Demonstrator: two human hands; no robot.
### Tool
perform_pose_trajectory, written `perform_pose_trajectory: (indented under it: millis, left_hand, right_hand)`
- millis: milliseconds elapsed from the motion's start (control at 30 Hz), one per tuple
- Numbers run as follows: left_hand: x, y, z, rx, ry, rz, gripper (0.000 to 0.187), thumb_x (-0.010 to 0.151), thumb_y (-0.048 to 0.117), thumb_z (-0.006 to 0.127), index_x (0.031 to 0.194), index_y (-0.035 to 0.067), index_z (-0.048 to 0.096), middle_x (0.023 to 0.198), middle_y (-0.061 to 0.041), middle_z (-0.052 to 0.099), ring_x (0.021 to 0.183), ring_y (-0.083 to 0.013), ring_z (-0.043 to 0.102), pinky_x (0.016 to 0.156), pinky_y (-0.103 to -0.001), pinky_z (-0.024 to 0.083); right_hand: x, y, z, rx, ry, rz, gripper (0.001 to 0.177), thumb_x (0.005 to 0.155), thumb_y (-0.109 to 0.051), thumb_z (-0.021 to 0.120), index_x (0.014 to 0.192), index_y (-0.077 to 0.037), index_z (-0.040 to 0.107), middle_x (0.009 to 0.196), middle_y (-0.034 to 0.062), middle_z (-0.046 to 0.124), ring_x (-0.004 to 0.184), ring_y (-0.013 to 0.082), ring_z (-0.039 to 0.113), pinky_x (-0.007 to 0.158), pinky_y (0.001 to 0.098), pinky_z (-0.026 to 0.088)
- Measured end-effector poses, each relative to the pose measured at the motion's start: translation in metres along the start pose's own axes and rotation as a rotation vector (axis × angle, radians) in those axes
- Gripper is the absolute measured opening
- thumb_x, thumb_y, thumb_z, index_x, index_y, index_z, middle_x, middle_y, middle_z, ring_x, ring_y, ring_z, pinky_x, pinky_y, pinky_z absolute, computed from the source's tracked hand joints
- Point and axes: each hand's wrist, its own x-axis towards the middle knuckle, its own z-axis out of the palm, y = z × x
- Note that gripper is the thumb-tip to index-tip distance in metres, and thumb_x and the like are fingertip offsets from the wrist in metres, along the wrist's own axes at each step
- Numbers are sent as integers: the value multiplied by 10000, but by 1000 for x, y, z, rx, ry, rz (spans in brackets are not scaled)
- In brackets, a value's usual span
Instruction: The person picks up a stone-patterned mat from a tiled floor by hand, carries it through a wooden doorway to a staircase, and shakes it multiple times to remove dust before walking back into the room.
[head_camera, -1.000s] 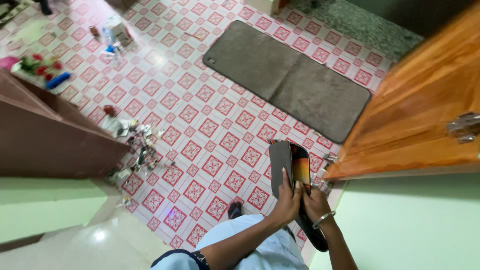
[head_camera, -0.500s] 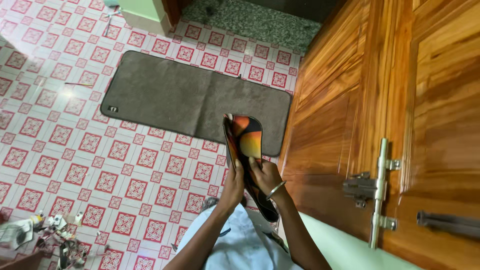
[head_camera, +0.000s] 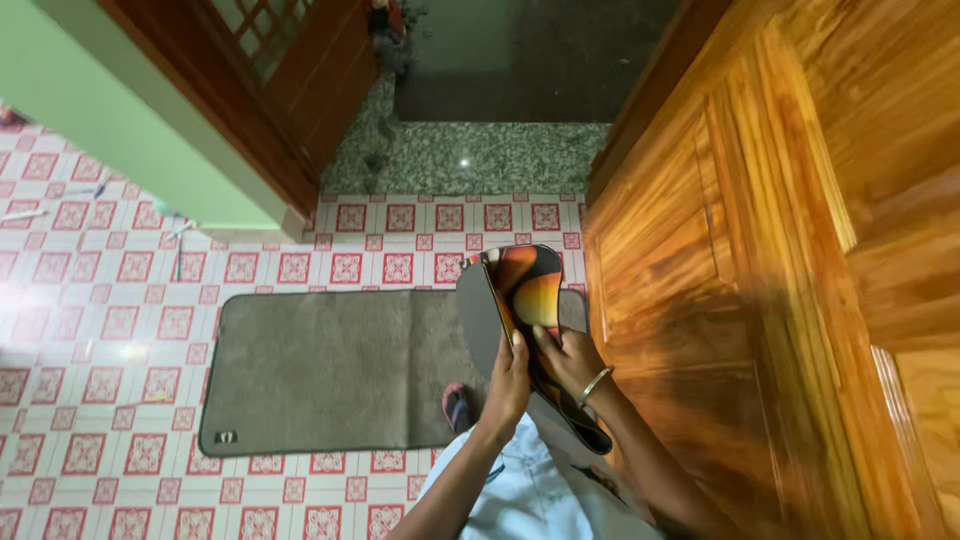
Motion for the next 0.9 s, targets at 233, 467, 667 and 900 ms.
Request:
perform_pose_trajectory:
  millis: [233,467,667,900]
  left_hand:
    - [212,59,17,71,-151,61,672,1085,303,416,1645,115,94,1700,-144,221,1544,-246,245,1211,-334,246]
    - [443,103,74,-15,-83,6,620,1047,240,507,1597,88,265,1439,-165,585,1281,-228,568,1054,-339,450]
    - [628,168,99,68,19,-168,366,1035,209,547,1326,-11,555,1062,-197,715,935,-222,653,824,-360,542]
    - [854,181,126,245,-25,-26,357,1022,243,577,1219,-49,631,1038,-169,752,918,-245,729,816,-366,555]
  right_hand:
    - [197,20,-26,83,13,245,378,1025,-341,551,953,1,695,679,160,666,588,212,592,562,380,478]
    - [434,111,-74,40,26,211,448,1040,-355,580,845,32,694,660,186,664,581,232,573,577,397,467]
    - [630,145,-113,13,75,89,476,1028,-423,575,948,23,722,754,158,706,693,182,674,636,357,506]
    - [834,195,-141,145,130,237,526,1015,-476,569,987,28,719,810,128,747,775,155,677,709,346,534]
